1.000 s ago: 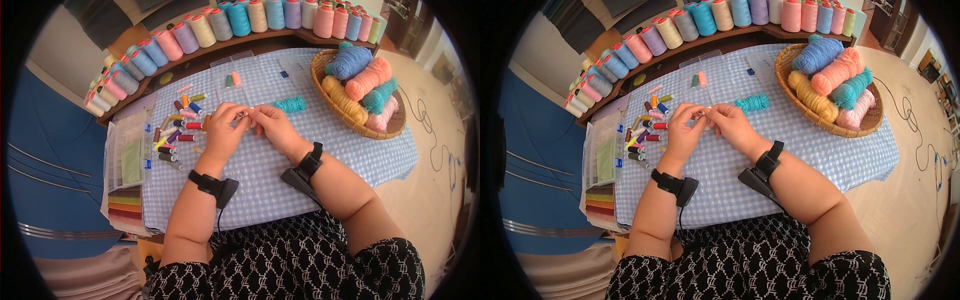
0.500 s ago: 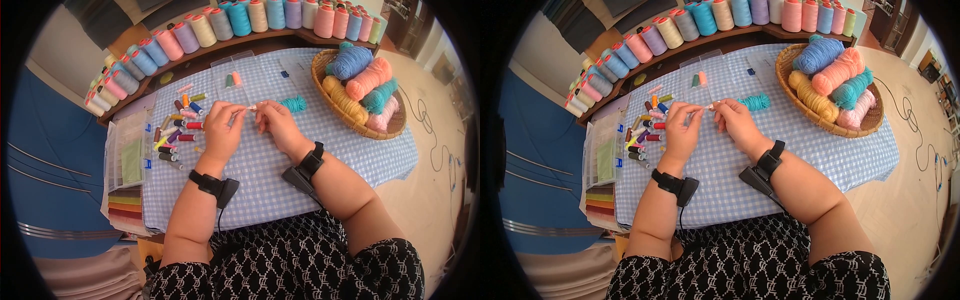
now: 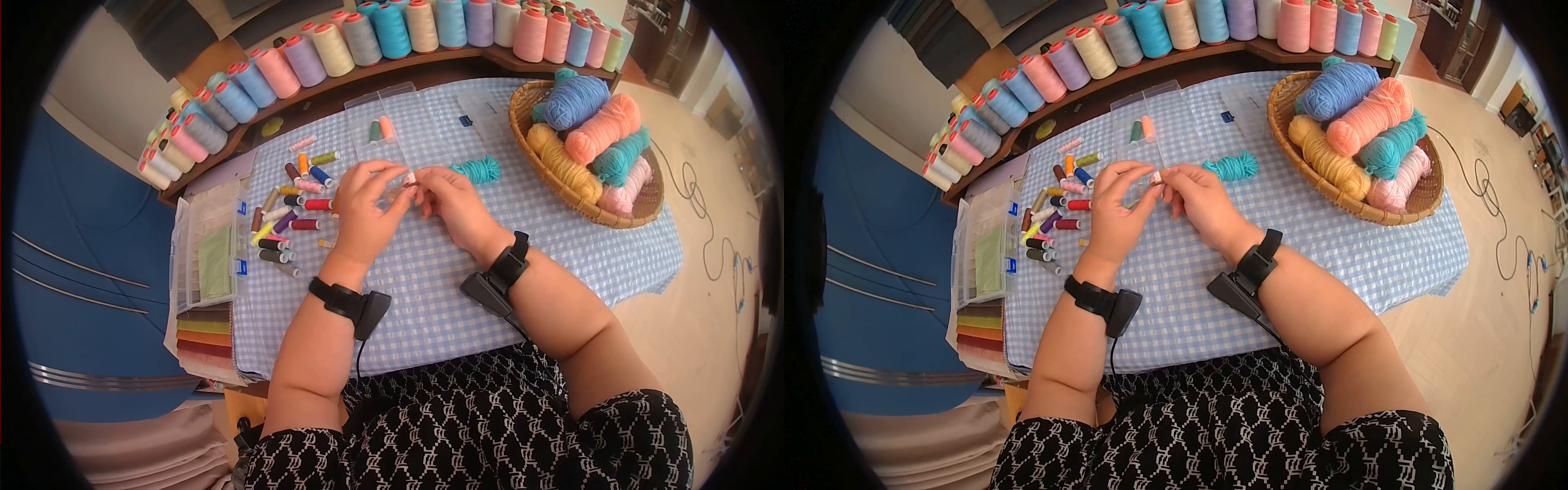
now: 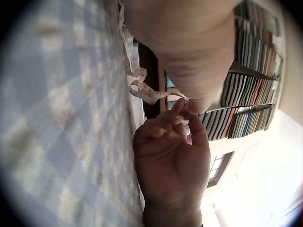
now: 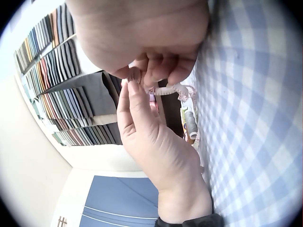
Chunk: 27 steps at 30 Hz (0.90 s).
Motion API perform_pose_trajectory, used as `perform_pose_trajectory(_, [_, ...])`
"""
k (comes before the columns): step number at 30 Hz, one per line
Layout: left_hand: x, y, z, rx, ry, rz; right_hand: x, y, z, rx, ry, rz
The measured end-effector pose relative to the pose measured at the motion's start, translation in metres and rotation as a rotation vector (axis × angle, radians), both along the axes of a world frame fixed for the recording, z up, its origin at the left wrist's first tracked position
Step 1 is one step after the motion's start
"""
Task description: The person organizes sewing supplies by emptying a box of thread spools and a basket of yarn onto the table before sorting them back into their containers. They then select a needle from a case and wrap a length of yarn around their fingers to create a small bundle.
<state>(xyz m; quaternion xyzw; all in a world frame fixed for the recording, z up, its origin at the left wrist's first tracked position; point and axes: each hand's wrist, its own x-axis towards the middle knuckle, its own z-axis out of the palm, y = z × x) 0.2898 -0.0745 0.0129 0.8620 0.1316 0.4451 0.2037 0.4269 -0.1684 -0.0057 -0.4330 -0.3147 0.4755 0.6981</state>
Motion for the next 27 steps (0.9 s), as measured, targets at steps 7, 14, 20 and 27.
perform_pose_trajectory(7, [-0.0001, 0.0024, -0.0027, 0.010, 0.006, -0.017, 0.0003, 0.0004, -0.0010, 0.000, 0.012, 0.078])
perform_pose_trajectory(14, [0.0038, -0.0005, 0.0011, 0.024, -0.068, 0.003, -0.0029, -0.0022, 0.0046, -0.023, -0.060, -0.037])
perform_pose_trajectory(20, [0.0029, 0.0007, 0.0003, 0.038, -0.048, -0.010, -0.0026, -0.0020, 0.0034, -0.018, -0.135, -0.001])
perform_pose_trajectory(27, [-0.0023, -0.0006, 0.0007, -0.021, 0.047, -0.013, -0.0025, -0.0021, 0.0032, -0.036, -0.156, 0.031])
